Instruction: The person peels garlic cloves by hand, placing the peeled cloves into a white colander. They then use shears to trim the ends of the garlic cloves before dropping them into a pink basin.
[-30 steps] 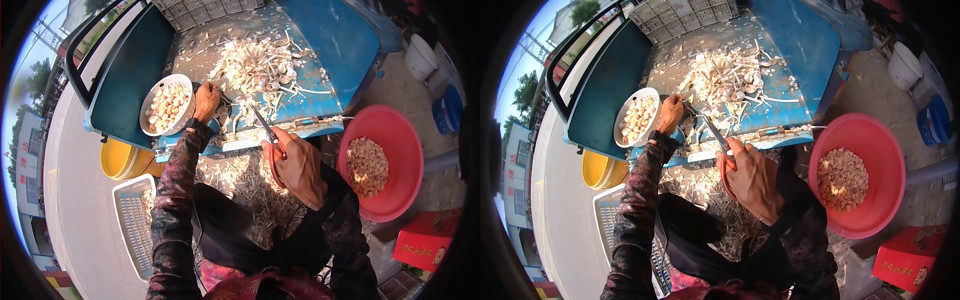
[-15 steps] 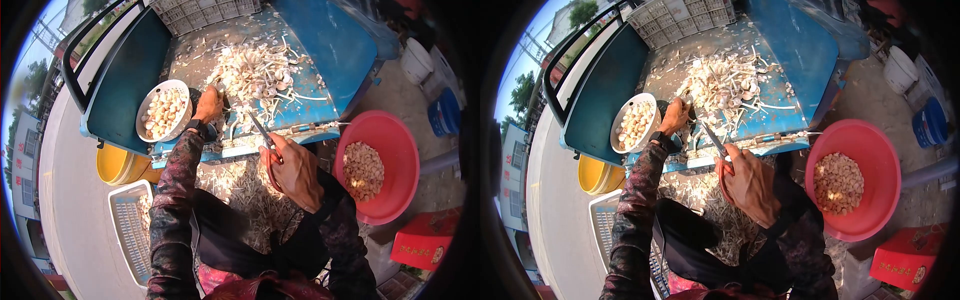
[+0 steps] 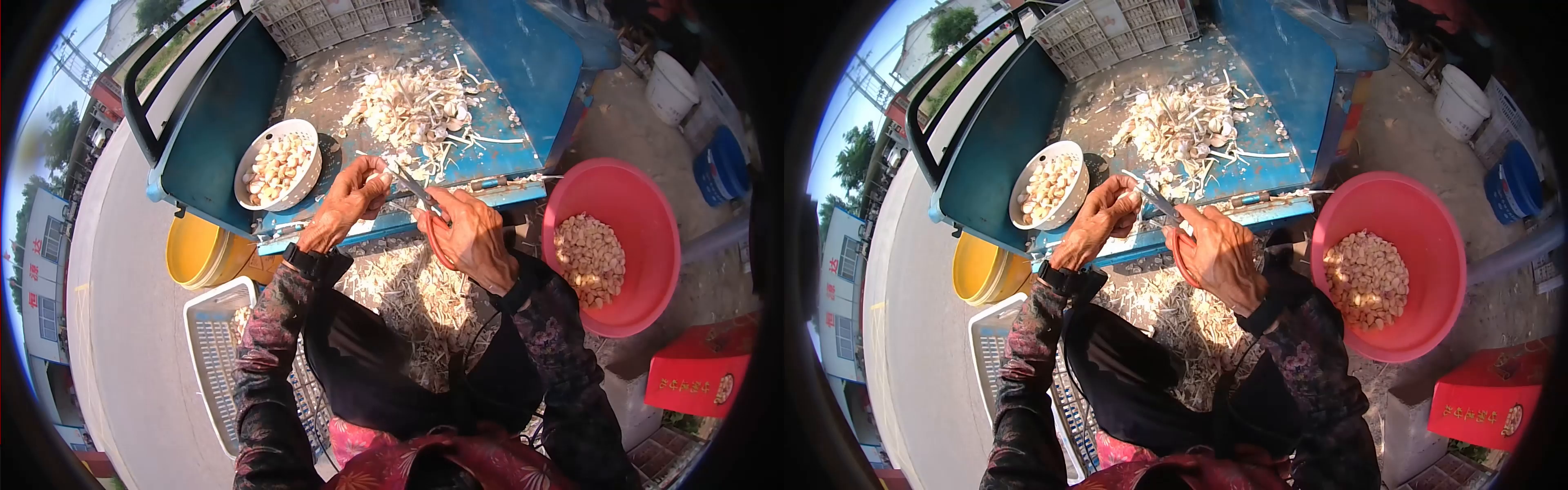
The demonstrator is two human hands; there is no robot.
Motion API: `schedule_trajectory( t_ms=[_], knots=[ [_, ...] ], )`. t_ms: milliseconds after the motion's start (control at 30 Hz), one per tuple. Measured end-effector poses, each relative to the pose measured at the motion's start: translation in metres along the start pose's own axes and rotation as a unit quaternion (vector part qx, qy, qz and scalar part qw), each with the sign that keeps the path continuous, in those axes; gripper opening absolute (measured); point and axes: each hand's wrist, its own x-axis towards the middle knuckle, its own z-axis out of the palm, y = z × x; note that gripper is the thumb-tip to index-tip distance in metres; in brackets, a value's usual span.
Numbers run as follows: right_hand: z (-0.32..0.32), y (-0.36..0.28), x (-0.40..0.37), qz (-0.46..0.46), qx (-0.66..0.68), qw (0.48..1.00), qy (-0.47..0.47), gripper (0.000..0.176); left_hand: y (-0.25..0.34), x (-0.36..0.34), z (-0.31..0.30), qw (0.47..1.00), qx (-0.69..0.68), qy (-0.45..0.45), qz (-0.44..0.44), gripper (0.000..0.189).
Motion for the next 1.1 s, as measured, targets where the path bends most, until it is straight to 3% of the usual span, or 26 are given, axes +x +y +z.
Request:
schedule_trajectory(
  t_ms=[133,200,300,367,433,533,600,633,700,767,800,833,900,933,967,1000,1067,1100],
  knots=[
    [-0.007,-0.009,0.003,-0.014,0.028,0.999,-0.016,0.032,0.0,-0.006,0.0,1.0,0.017,-0.002,0.011,0.016],
    [-0.012,-0.013,0.005,0.054,0.032,0.992,-0.107,0.029,0.001,-0.007,0.002,0.999,0.034,0.013,0.01,0.015],
    [-0.016,-0.021,0.006,0.126,0.108,0.976,-0.139,0.03,0.005,-0.008,0.003,0.998,0.062,0.027,0.005,0.014],
    [-0.008,-0.005,0.004,0.123,0.251,0.955,-0.102,0.031,0.008,-0.003,0.01,0.996,0.08,0.041,0.014,0.015],
    [0.004,0.01,0.007,0.086,0.295,0.952,0.0,0.036,0.011,0.006,0.012,0.995,0.077,0.07,0.004,0.015],
    [-0.018,0.01,0.013,0.143,0.17,0.974,-0.036,0.037,0.04,0.017,0.048,0.996,0.038,0.066,0.054,0.017],
    [-0.006,0.018,0.014,0.129,0.138,0.982,-0.007,0.034,0.068,0.023,0.099,0.995,0.03,0.016,0.093,0.022],
    [0.002,0.021,0.016,0.128,0.131,0.983,0.007,0.032,0.078,0.023,0.124,0.986,0.051,-0.033,0.156,0.029],
    [0.0,0.024,0.005,0.031,0.282,0.955,0.087,0.03,0.086,0.03,0.16,0.956,0.14,-0.087,0.243,0.036],
    [0.001,0.047,0.007,0.01,0.168,0.983,0.074,0.033,0.082,0.038,0.172,0.953,0.117,-0.087,0.264,0.03],
    [-0.004,0.052,0.006,-0.008,0.12,0.989,0.086,0.03,0.078,0.041,0.161,0.962,0.095,-0.063,0.247,0.029],
    [-0.021,0.027,0.014,0.197,0.052,0.979,0.004,0.028,0.072,0.046,0.145,0.97,0.074,-0.04,0.229,0.028],
    [-0.026,0.021,0.017,0.146,0.089,0.985,0.038,0.033,0.057,0.055,0.09,0.993,-0.008,0.048,0.103,0.024],
    [-0.026,0.019,0.018,0.143,0.067,0.986,0.046,0.034,0.047,0.06,0.054,0.973,0.128,0.133,0.14,0.026],
    [-0.028,0.014,0.02,0.144,0.068,0.986,0.046,0.034,0.039,0.064,0.015,0.902,0.298,0.221,0.222,0.029],
    [-0.031,0.008,0.019,0.145,0.071,0.986,0.032,0.034,0.037,0.063,-0.02,0.835,0.397,0.286,0.249,0.028],
    [-0.034,0.003,0.019,0.15,0.071,0.986,0.006,0.035,0.041,0.05,-0.076,0.745,0.55,0.328,0.185,0.021],
    [-0.034,0.0,0.019,0.15,0.072,0.986,0.003,0.035,0.029,0.05,-0.113,0.681,0.63,0.288,0.239,0.019]
  ],
)
